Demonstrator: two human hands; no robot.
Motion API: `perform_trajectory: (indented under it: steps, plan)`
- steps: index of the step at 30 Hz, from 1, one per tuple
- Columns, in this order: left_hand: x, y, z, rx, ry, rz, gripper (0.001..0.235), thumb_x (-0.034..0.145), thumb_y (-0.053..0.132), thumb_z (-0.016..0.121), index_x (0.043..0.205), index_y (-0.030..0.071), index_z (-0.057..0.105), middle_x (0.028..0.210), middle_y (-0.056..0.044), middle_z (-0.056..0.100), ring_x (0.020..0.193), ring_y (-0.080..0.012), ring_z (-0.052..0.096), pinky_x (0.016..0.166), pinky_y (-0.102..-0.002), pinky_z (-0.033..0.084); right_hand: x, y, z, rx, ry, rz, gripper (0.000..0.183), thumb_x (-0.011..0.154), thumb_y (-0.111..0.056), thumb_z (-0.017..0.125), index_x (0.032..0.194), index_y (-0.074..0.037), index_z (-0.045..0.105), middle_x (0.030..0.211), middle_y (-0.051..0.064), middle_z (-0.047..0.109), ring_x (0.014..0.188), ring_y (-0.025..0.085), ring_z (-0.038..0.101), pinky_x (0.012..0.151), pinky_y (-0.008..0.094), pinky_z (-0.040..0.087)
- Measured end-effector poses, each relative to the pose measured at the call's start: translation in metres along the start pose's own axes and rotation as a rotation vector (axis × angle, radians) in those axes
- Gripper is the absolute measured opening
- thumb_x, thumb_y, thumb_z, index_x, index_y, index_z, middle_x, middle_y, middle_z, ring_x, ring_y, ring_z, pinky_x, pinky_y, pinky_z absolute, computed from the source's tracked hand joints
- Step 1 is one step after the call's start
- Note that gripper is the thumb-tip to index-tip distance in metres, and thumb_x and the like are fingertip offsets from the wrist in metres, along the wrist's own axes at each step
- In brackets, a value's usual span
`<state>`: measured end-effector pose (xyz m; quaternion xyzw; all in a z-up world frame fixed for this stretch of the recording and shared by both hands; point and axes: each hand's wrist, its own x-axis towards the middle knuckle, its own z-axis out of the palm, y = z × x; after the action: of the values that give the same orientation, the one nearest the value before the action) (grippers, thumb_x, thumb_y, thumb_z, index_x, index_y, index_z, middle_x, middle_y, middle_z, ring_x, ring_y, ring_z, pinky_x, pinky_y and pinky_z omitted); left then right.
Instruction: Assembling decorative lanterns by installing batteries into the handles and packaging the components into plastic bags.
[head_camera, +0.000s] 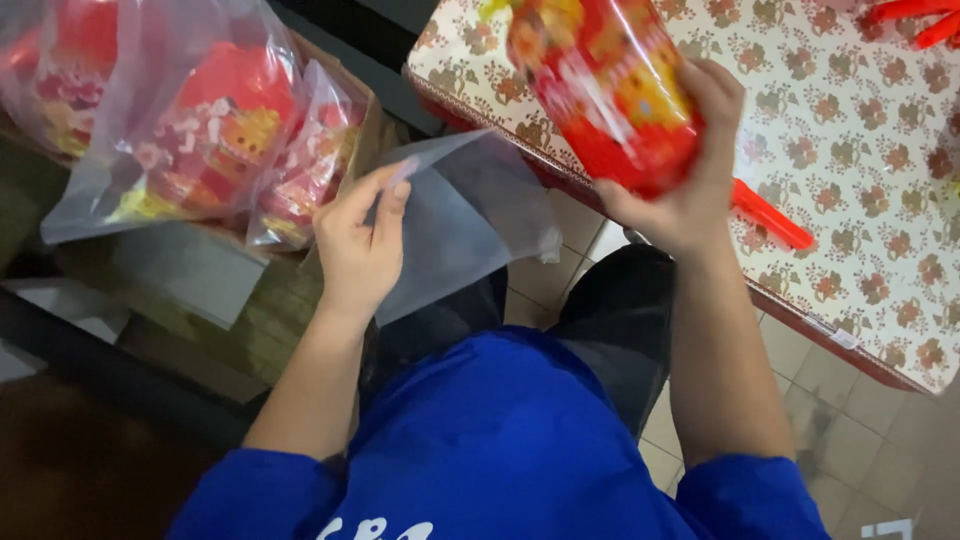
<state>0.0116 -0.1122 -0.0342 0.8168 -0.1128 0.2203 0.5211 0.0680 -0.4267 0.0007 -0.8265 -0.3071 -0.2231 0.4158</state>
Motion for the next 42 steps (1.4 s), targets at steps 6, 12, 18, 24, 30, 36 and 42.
perform_trajectory:
  steps: [6,12,18,24,30,36,42]
  plan:
    - [0.004,-0.002,0.007,-0.009,-0.026,-0.135,0.034,0.110,0.029,0.053,0.123,0.004,0.073,0.085,0.000,0.068,0.073,-0.0122,0.058,0.064,-0.028,0.044,-0.044,0.017,-0.050,0.414,-0.164,0.039,0.093,0.078,-0.016,0.079,0.156,-0.013,0.028,0.160,0.017,0.036,0.150,0.032,0.044,0.116,0.049,0.055]
    - [0.012,0.011,0.010,-0.071,-0.130,-0.022,0.034,0.111,0.025,0.051,0.128,0.001,0.068,0.123,-0.014,0.073,0.116,-0.0266,0.071,0.097,-0.036,0.058,-0.049,-0.004,-0.084,0.310,-0.349,0.229,0.081,0.079,-0.023,0.079,0.145,-0.013,0.034,0.160,0.022,0.040,0.153,0.034,0.042,0.106,0.041,0.056]
    - [0.013,0.025,0.027,-0.045,-0.129,0.065,0.028,0.109,0.015,0.055,0.129,-0.003,0.066,0.128,-0.020,0.070,0.121,-0.0325,0.069,0.106,-0.041,0.059,-0.037,-0.019,-0.100,0.263,-0.525,0.314,0.080,0.074,-0.023,0.083,0.143,-0.015,0.041,0.161,0.016,0.041,0.152,0.029,0.043,0.088,0.036,0.064]
    - [0.020,0.033,0.023,0.043,-0.119,0.049,0.034,0.111,0.024,0.051,0.125,-0.002,0.070,0.124,-0.016,0.073,0.115,-0.0306,0.072,0.094,-0.037,0.061,-0.047,-0.012,-0.119,0.397,-0.550,0.371,0.080,0.075,-0.018,0.080,0.144,-0.017,0.039,0.164,0.015,0.036,0.154,0.028,0.039,0.082,0.036,0.070]
    - [0.017,0.030,0.025,-0.094,-0.324,0.085,0.035,0.111,0.029,0.048,0.133,0.007,0.065,0.134,-0.019,0.068,0.126,-0.0333,0.068,0.108,-0.043,0.058,-0.041,-0.016,-0.107,0.287,-0.550,0.339,0.085,0.069,-0.021,0.084,0.143,-0.013,0.044,0.160,0.017,0.042,0.152,0.032,0.044,0.103,0.040,0.059]
    - [0.006,0.022,0.039,-0.241,-0.492,0.260,0.033,0.113,0.008,0.052,0.143,0.021,0.058,0.153,-0.014,0.055,0.139,-0.0380,0.054,0.105,-0.045,0.066,-0.023,-0.022,-0.083,0.247,-0.558,0.199,0.078,0.079,-0.031,0.082,0.144,-0.011,0.045,0.154,0.017,0.038,0.149,0.033,0.041,0.104,0.043,0.057]
    - [0.005,0.009,0.066,0.284,-0.657,0.362,0.128,0.074,0.067,0.094,0.166,0.019,0.019,0.173,-0.015,0.016,0.158,-0.0386,0.026,0.124,-0.059,0.036,-0.016,-0.013,-0.067,0.234,-0.581,0.196,0.081,0.076,-0.031,0.084,0.145,-0.011,0.046,0.153,0.017,0.040,0.149,0.034,0.042,0.114,0.046,0.050]
